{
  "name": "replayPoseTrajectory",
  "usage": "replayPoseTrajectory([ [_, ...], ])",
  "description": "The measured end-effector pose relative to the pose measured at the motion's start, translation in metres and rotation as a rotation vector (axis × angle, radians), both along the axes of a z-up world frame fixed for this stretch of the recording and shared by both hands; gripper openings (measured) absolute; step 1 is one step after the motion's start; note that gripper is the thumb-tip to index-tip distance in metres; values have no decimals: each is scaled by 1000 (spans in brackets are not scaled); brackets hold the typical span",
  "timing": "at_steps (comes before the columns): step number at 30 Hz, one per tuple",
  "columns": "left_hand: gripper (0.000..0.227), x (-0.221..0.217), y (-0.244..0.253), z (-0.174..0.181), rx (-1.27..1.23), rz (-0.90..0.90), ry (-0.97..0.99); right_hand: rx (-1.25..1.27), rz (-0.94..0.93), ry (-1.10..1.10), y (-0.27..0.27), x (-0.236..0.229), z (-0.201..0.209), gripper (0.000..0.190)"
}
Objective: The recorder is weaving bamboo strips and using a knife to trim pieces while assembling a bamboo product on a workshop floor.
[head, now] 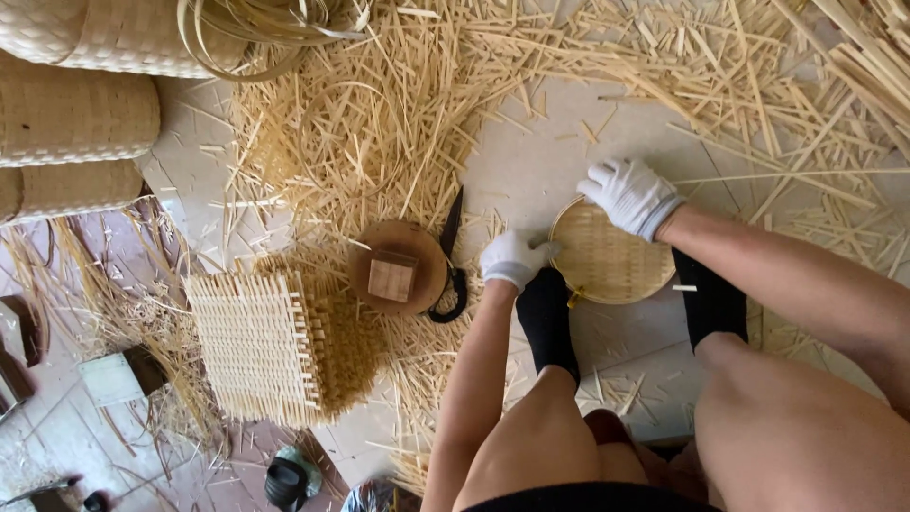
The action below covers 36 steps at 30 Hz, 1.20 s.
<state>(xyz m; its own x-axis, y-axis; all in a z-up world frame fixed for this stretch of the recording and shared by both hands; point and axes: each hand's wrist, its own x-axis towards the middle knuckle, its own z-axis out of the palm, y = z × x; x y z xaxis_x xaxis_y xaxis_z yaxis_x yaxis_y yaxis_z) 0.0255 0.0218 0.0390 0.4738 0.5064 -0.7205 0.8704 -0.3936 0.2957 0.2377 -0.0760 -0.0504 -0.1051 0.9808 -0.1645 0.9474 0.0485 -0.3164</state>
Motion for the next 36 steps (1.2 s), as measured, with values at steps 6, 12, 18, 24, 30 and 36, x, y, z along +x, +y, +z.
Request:
replayPoseTrajectory([
  [6, 57, 8, 3, 11, -40, 259, 111, 110, 47, -52, -2, 2, -6, 21],
  [12, 51, 41, 2, -46, 125, -71, -446, 85, 29, -127, -8, 0, -4, 31],
  [18, 42, 45, 4, -65, 172, -369, -250, -275, -302, 94, 15, 11, 42, 34],
  [24, 21, -4, -45, -46, 310, 233, -270, -191, -50, -255, 51, 50, 110, 41],
  [30, 12, -16, -57, -43, 403, 405, -196, -454, 73, -339, 21, 35, 87, 29],
  [36, 82, -8, -47, -32, 306, 91, -204, -467, -182, -91, 5, 16, 76, 39],
])
